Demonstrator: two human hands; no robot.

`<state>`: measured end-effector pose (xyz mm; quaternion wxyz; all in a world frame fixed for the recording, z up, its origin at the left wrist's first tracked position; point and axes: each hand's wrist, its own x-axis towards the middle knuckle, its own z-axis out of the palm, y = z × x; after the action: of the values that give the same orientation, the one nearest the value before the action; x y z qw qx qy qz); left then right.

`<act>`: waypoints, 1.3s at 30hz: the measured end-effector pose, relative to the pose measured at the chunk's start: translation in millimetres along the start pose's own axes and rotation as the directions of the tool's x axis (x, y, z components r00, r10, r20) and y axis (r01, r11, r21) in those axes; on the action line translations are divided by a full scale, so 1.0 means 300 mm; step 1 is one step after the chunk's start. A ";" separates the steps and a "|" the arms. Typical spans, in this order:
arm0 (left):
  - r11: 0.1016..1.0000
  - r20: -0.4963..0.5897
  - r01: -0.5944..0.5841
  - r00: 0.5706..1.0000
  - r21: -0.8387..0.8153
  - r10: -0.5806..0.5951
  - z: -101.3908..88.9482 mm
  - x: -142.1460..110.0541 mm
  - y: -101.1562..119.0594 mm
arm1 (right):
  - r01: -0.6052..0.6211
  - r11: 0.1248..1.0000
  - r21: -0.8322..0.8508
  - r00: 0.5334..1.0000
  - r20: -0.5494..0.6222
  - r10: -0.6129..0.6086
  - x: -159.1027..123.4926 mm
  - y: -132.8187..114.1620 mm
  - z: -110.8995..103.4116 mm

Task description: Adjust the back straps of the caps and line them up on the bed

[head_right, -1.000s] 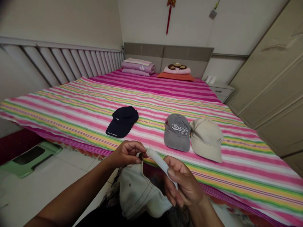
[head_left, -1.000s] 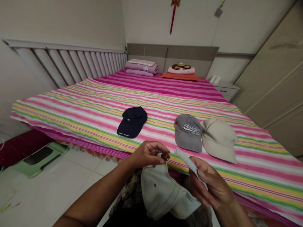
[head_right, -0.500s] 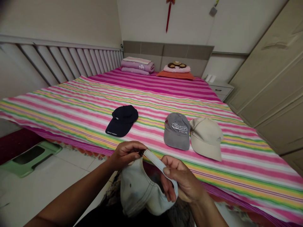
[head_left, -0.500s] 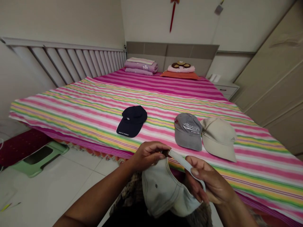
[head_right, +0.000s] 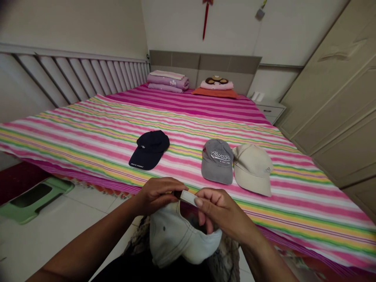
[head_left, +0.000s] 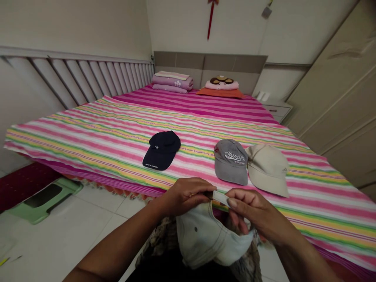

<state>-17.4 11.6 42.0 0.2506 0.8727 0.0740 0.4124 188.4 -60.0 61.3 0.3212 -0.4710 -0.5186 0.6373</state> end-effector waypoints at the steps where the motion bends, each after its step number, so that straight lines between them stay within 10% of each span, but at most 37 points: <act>1: 0.999 0.004 -0.012 1.000 0.037 0.011 0.001 0.000 0.005 | 0.009 0.999 -0.042 1.000 -0.017 -0.010 -0.001 -0.006 0.006; 21: 0.971 0.163 0.072 0.980 0.227 -0.110 -0.024 0.036 0.074 | 0.028 0.993 -0.116 0.998 -0.054 -0.035 0.029 -0.052 0.047; 31: 0.876 -0.187 0.320 0.895 -0.360 -0.404 0.068 -0.011 0.015 | 0.078 0.996 0.047 0.988 -0.140 -0.070 0.047 -0.014 0.045; 39: 0.822 -0.154 0.303 0.895 -0.482 -0.420 0.086 -0.040 0.014 | 0.067 0.990 0.128 0.986 -0.162 -0.045 0.048 -0.001 0.067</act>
<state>-6.0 -5.7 22.2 0.5061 0.7015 0.1741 0.4706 164.7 -54.2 58.0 0.4101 -0.4831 -0.4607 0.6215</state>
